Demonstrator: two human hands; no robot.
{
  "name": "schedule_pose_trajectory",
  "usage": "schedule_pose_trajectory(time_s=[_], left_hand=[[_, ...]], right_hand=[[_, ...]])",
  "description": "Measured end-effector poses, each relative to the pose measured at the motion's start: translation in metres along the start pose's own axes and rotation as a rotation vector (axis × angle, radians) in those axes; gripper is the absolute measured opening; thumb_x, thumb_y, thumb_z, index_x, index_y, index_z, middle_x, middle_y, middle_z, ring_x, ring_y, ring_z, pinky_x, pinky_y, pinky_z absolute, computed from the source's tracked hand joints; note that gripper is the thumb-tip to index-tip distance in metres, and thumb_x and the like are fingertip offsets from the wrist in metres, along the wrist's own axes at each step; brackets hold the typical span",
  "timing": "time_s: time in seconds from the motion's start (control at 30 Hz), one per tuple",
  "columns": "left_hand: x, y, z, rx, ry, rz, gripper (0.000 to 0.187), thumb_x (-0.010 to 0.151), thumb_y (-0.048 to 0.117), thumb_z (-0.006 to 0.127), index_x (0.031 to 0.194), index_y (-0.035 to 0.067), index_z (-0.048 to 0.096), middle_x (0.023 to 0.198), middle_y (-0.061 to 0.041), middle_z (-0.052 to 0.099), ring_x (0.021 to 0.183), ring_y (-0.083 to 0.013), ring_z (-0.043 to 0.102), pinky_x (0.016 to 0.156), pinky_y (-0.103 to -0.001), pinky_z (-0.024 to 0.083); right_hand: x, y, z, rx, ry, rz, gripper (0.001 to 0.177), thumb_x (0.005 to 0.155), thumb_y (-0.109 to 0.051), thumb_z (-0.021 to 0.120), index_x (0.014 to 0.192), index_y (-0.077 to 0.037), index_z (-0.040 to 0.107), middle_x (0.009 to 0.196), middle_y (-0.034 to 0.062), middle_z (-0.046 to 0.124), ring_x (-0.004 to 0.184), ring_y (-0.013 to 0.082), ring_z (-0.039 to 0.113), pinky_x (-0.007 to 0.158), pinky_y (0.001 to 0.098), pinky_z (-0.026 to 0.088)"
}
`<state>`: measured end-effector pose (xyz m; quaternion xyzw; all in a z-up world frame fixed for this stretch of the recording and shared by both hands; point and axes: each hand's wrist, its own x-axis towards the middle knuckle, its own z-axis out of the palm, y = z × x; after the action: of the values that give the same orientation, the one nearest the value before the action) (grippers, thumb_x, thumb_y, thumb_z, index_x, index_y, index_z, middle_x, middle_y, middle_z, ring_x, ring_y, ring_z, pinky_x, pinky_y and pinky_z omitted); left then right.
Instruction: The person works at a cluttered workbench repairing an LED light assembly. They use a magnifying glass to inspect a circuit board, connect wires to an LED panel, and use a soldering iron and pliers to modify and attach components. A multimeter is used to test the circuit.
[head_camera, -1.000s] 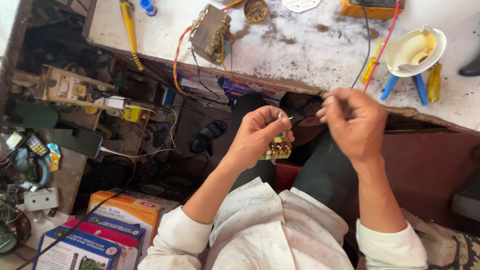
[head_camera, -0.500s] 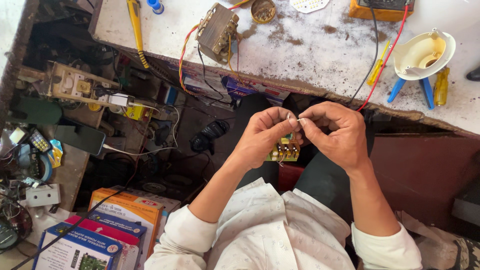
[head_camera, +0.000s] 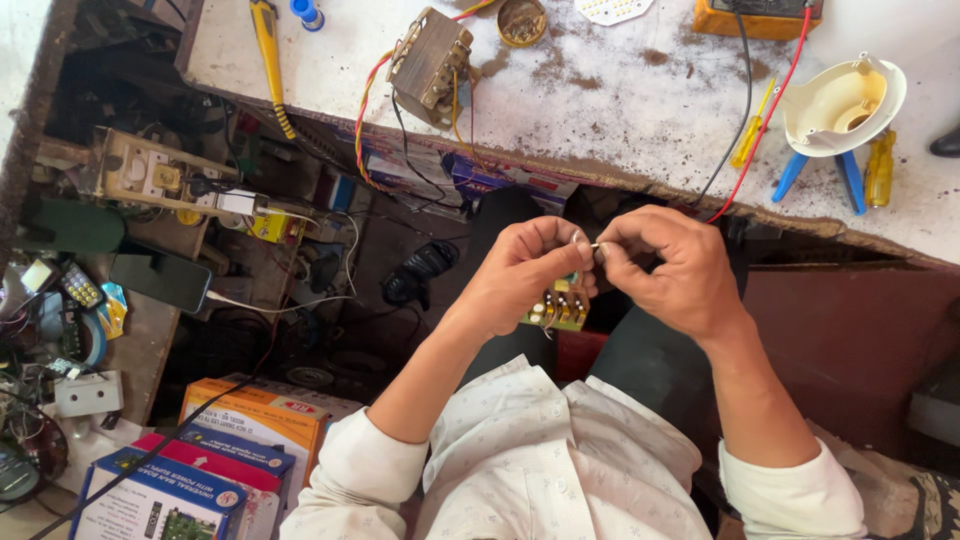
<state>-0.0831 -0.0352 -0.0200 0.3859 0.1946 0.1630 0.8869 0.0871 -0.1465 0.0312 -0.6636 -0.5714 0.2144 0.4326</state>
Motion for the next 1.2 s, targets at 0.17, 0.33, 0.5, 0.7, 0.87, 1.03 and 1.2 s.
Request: schedule_pose_trajectory(time_s=[0.17, 0.33, 0.5, 0.7, 0.87, 1.03, 1.2], left_hand=[[0.004, -0.007, 0.007, 0.133, 0.081, 0.140, 0.017, 0.104, 0.012, 0.066, 0.105, -0.004, 0.062, 0.092, -0.004, 0.068, 0.082, -0.0105, 0.066, 0.076, -0.028, 0.056], [0.000, -0.006, 0.012, 0.149, 0.135, 0.188, 0.015, 0.104, 0.011, 0.066, 0.106, -0.003, 0.061, 0.090, -0.004, 0.068, 0.081, -0.0103, 0.066, 0.074, -0.027, 0.056], [-0.008, 0.001, 0.005, -0.043, 0.167, 0.111, 0.011, 0.102, 0.009, 0.066, 0.101, -0.002, 0.061, 0.086, -0.006, 0.069, 0.077, -0.0142, 0.070, 0.072, -0.030, 0.059], [-0.008, 0.000, 0.003, 0.004, 0.128, 0.158, 0.011, 0.103, 0.008, 0.065, 0.104, -0.002, 0.063, 0.089, -0.006, 0.070, 0.082, -0.0130, 0.069, 0.075, -0.028, 0.057], [-0.012, 0.006, 0.016, 0.369, 0.226, 0.243, 0.009, 0.102, 0.008, 0.067, 0.105, 0.000, 0.064, 0.087, -0.003, 0.067, 0.077, -0.0072, 0.060, 0.069, -0.025, 0.051], [-0.016, 0.017, 0.027, 0.712, 0.298, 0.430, 0.009, 0.099, 0.006, 0.071, 0.104, 0.002, 0.064, 0.092, -0.003, 0.068, 0.082, -0.0093, 0.063, 0.072, -0.025, 0.052], [-0.017, 0.023, 0.032, 0.857, 0.272, 0.578, 0.013, 0.096, 0.002, 0.072, 0.104, 0.002, 0.062, 0.100, -0.008, 0.068, 0.090, -0.0214, 0.069, 0.080, -0.031, 0.055]], right_hand=[[-0.006, -0.010, 0.020, -0.238, 0.260, -0.113, 0.015, 0.092, -0.002, 0.078, 0.104, -0.004, 0.069, 0.098, 0.0098, 0.070, 0.087, 0.0219, 0.071, 0.077, 0.0320, 0.058], [-0.007, -0.015, 0.035, -0.203, 0.449, -0.090, 0.009, 0.096, -0.001, 0.074, 0.102, -0.001, 0.068, 0.096, 0.0125, 0.071, 0.081, 0.0197, 0.071, 0.074, 0.0301, 0.059], [-0.001, -0.001, 0.016, 0.396, 0.512, 0.142, 0.008, 0.109, -0.004, 0.058, 0.107, 0.002, 0.062, 0.093, 0.0071, 0.073, 0.082, 0.0119, 0.072, 0.076, 0.0264, 0.060], [-0.014, 0.008, 0.011, 0.286, 0.303, 0.206, 0.026, 0.114, -0.006, 0.055, 0.095, 0.003, 0.070, 0.088, 0.0093, 0.074, 0.075, 0.0110, 0.068, 0.071, 0.0243, 0.057], [-0.010, 0.002, 0.018, 0.260, 0.297, 0.220, 0.009, 0.103, -0.001, 0.065, 0.106, 0.005, 0.070, 0.092, 0.0082, 0.073, 0.083, 0.0112, 0.072, 0.074, 0.0240, 0.060], [-0.009, -0.006, 0.016, 0.277, 0.241, 0.152, 0.011, 0.101, 0.003, 0.065, 0.109, 0.006, 0.070, 0.101, 0.0095, 0.072, 0.090, 0.0122, 0.073, 0.079, 0.0242, 0.060], [-0.009, -0.007, 0.017, 0.228, 0.215, 0.112, 0.011, 0.098, 0.003, 0.067, 0.108, 0.005, 0.071, 0.101, 0.0098, 0.073, 0.088, 0.0117, 0.073, 0.075, 0.0229, 0.058]])
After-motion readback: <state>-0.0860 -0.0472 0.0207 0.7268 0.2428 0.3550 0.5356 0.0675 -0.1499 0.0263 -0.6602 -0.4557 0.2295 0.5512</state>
